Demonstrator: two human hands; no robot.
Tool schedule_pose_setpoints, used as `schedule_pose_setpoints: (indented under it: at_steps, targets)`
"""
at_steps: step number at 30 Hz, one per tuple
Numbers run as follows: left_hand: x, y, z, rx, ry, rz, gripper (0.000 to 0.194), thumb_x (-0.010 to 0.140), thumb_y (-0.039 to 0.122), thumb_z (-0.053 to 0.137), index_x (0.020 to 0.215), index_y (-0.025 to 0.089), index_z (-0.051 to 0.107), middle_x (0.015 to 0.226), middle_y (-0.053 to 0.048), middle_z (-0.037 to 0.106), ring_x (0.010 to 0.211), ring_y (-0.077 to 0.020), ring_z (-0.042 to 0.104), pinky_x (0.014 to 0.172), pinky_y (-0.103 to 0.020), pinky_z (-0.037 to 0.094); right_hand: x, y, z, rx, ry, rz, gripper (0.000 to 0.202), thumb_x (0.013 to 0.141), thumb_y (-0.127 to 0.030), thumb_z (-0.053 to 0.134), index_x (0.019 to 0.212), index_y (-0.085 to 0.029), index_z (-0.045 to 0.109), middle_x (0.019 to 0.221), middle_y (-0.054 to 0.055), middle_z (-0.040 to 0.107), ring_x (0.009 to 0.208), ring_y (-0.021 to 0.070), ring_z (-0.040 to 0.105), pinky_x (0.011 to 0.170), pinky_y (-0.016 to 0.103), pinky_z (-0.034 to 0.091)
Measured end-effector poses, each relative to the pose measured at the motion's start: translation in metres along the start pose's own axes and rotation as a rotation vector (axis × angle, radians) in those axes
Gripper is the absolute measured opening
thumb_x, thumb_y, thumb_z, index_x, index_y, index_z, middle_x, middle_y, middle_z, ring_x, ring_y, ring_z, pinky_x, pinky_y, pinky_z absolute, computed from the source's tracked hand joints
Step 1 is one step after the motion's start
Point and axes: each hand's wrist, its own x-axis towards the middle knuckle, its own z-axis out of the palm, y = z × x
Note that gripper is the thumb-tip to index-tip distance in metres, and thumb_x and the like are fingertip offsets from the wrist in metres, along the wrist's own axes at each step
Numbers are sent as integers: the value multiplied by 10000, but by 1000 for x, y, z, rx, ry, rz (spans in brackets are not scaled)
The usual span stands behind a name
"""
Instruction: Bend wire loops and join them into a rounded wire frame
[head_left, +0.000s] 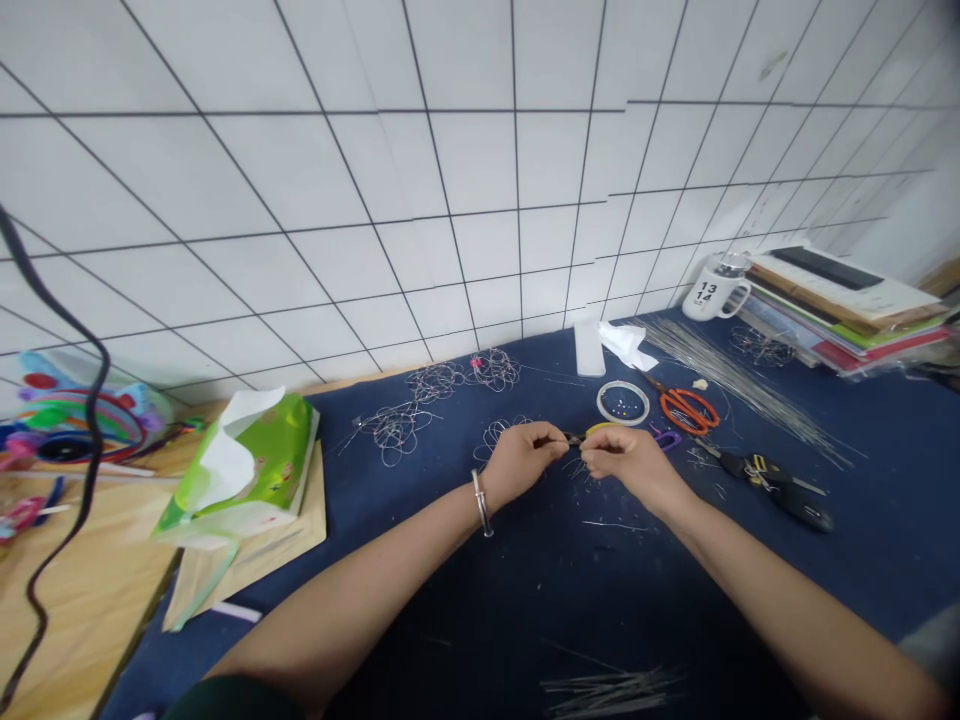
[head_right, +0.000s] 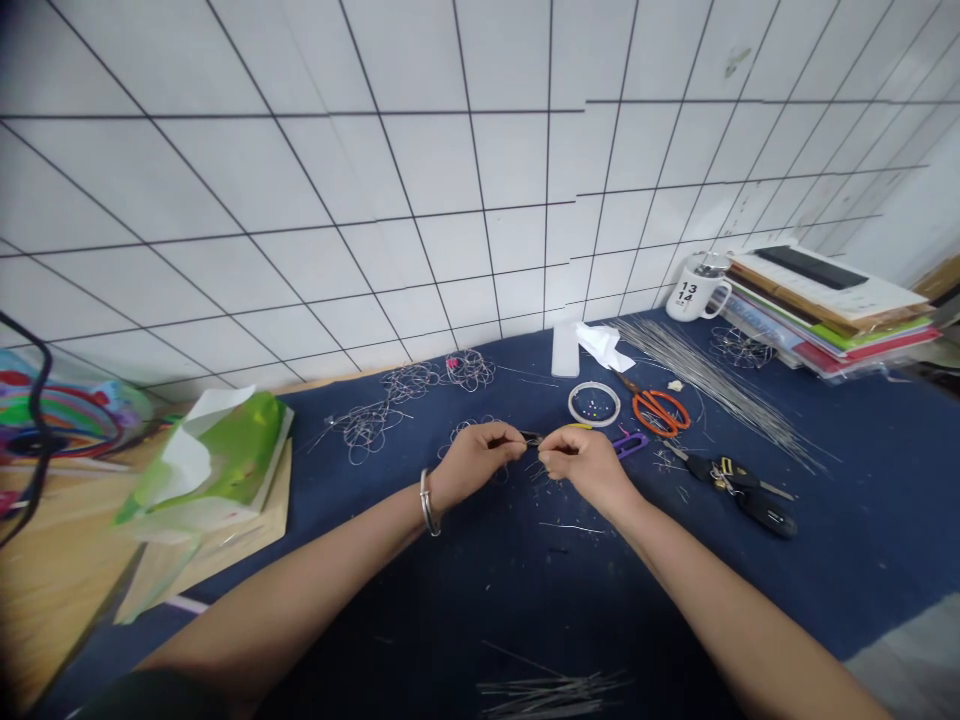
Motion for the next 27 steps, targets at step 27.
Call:
schedule_pose_setpoints:
  at_steps: [27]
  targets:
    - [-11, 1, 24, -757, 41, -195, 176, 739, 288, 594, 763, 120, 551, 687, -4, 554, 564, -56, 457, 565, -198, 353, -7, 1, 17, 492, 32, 100, 179, 651, -274, 691, 751, -162, 594, 693, -6, 581, 648, 100, 551, 654, 281, 477]
